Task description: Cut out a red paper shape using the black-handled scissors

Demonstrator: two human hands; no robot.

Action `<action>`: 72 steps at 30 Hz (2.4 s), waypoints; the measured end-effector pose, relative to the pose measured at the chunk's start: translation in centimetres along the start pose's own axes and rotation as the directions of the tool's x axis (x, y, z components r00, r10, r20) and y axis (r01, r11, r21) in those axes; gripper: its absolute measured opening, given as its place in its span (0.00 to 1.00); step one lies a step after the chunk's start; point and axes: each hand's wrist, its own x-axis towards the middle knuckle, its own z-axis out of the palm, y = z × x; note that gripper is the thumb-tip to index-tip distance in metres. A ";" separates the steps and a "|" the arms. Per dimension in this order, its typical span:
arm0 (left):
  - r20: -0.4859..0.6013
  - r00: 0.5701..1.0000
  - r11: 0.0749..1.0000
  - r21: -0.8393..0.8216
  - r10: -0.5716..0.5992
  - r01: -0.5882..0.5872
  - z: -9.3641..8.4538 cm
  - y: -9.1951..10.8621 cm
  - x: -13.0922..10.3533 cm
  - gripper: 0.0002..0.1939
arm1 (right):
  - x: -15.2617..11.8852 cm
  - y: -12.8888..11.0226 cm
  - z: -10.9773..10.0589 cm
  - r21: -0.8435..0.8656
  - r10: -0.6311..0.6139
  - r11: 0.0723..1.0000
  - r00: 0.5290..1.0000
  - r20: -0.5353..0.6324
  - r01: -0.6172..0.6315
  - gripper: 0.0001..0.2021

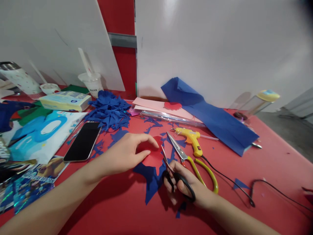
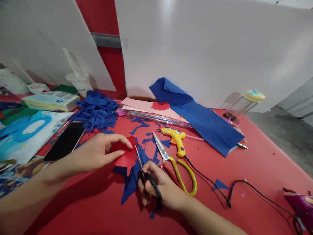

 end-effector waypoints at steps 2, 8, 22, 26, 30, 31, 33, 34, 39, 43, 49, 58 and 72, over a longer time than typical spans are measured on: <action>-0.003 1.000 1.000 -0.003 0.003 -0.003 0.0 0.1 0.0 0.12 | 0.0 0.0 -0.1 -0.011 0.010 1.000 1.000 0.003 -0.010 0.24; 0.019 1.000 0.999 0.021 0.025 -0.025 -0.3 0.1 0.1 0.14 | -0.1 0.1 -0.6 -0.018 0.021 1.000 0.999 0.031 -0.021 0.24; 0.091 0.994 0.991 0.116 0.057 -0.068 -1.1 0.2 -0.1 0.15 | 0.0 0.4 -1.2 -0.057 0.055 0.997 0.998 0.040 -0.052 0.24; 0.106 0.994 0.991 0.122 0.041 -0.054 -1.2 0.2 -0.1 0.15 | 0.1 0.5 -1.4 -0.062 0.065 0.996 0.997 0.046 -0.062 0.24; 0.119 0.992 0.992 0.120 0.028 -0.042 -1.1 0.1 -0.2 0.16 | 0.1 0.3 -1.4 -0.067 0.064 0.996 0.996 0.069 -0.059 0.24; 0.125 0.992 0.992 0.122 0.026 -0.042 -1.1 0.1 -0.2 0.16 | 0.1 0.2 -1.3 -0.066 0.063 0.996 0.995 0.073 -0.058 0.24; 0.136 0.990 0.991 0.127 0.025 -0.042 -1.1 0.0 -0.2 0.17 | 0.1 0.1 -1.3 -0.065 0.063 0.996 0.995 0.079 -0.058 0.24; 0.140 0.990 0.991 0.129 0.023 -0.042 -1.1 0.0 -0.2 0.17 | 0.1 0.1 -1.2 -0.064 0.063 0.996 0.995 0.080 -0.058 0.24; 0.155 0.988 0.988 0.149 0.011 -0.034 -1.0 -0.2 -0.2 0.17 | 0.1 0.3 -1.3 -0.076 0.081 0.994 0.995 0.062 -0.076 0.24; 0.166 0.986 0.987 0.158 0.009 -0.036 -1.1 -0.2 -0.1 0.18 | 0.1 0.3 -1.4 -0.078 0.102 0.992 0.993 0.061 -0.097 0.24; 0.177 0.984 0.989 0.148 -0.004 -0.023 -1.2 0.1 -0.1 0.18 | 0.2 0.2 -1.4 -0.101 0.116 0.989 0.992 0.052 -0.110 0.24; 0.166 0.986 0.996 0.085 -0.008 -0.007 -1.2 0.0 -0.1 0.18 | 0.2 0.3 -1.4 -0.105 0.110 0.989 0.993 0.050 -0.104 0.24; 0.056 0.997 0.974 -0.216 -0.050 0.061 0.4 0.4 0.2 0.11 | 0.0 1.0 -1.4 0.089 -0.056 0.995 0.995 0.088 0.048 0.21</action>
